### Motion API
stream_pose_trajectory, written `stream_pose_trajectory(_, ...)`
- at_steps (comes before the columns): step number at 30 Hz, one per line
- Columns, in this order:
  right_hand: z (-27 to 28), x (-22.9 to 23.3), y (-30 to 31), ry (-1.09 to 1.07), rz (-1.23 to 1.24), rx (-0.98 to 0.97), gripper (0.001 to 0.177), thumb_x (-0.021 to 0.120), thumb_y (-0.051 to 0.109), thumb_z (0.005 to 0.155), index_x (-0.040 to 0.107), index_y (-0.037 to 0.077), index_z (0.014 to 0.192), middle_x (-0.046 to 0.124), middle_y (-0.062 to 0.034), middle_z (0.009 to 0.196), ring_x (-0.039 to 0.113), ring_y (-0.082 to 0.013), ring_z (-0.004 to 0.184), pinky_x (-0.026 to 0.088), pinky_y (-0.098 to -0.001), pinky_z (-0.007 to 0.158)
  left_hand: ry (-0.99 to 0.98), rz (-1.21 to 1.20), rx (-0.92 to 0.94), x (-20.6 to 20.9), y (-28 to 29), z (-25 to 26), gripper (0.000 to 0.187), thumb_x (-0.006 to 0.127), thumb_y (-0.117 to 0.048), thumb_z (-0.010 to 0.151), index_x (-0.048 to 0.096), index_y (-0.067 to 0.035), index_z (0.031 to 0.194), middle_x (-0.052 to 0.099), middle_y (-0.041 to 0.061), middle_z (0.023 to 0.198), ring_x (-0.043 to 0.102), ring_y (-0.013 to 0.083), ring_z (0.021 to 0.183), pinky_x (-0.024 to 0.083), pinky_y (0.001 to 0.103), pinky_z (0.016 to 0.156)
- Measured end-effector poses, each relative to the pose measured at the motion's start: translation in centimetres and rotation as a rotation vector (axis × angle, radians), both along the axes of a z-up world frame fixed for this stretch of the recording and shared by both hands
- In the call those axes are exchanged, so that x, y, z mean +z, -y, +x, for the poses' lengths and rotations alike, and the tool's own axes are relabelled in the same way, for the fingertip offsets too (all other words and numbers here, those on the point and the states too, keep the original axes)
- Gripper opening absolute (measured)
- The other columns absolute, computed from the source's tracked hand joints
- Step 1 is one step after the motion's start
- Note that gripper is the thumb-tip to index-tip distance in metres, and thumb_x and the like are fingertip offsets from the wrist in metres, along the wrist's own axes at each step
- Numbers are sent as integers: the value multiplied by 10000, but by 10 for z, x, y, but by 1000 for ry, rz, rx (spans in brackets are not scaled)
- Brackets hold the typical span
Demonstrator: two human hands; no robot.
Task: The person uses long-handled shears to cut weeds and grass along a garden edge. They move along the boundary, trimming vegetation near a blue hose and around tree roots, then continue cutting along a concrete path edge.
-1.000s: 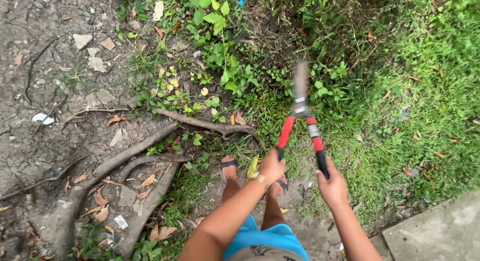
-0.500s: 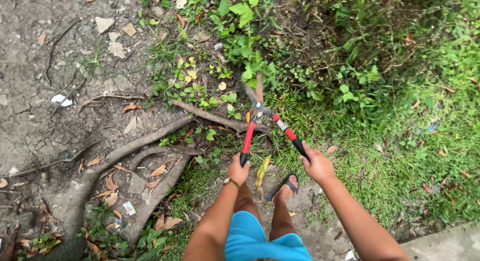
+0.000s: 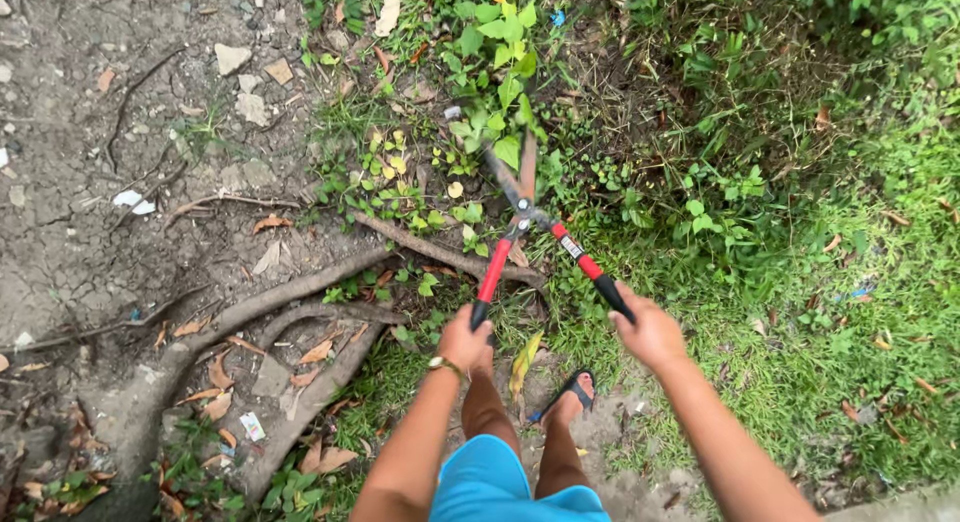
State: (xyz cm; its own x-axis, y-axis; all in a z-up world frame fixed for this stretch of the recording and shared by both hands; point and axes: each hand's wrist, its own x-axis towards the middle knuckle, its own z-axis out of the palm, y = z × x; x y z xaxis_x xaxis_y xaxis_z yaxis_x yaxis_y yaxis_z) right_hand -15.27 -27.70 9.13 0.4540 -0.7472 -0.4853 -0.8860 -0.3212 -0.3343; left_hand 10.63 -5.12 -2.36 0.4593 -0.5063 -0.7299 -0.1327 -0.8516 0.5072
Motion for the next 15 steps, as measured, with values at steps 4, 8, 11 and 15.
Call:
stream_pose_trajectory(4,10,7,29,-28,-19,103,631,652,421,904,493,323,1506,708,-135,1194,702,-372,1011,564,-481,878,175,-137,-51,-27,-14,47,547,759,-332,821,600,-124,1302,719,227,985,710,421,917,561,496,812)
stream_pose_trajectory(8,69,11,35,0,-35,109,631,637,399,922,465,289,1519,695,-160,1198,698,-377,1013,568,-485,856,112,-202,33,-60,22,60,436,751,-333,844,632,-99,1193,726,200,917,720,392,848,564,482,784)
stream_pose_trajectory(11,124,8,1,-61,-1,106,621,598,366,963,421,226,1542,687,-180,1188,703,-391,970,573,-508,818,140,-185,213,-61,41,13,360,753,-332,885,634,-70,1101,720,176,886,713,376,818,558,477,756)
stream_pose_trajectory(15,143,13,-33,-74,-4,120,646,614,371,956,411,247,1557,678,-198,1121,693,-413,930,567,-500,811,-151,-157,572,-27,47,-29,347,683,-326,910,577,-45,1084,672,194,749,701,423,663,556,522,620)
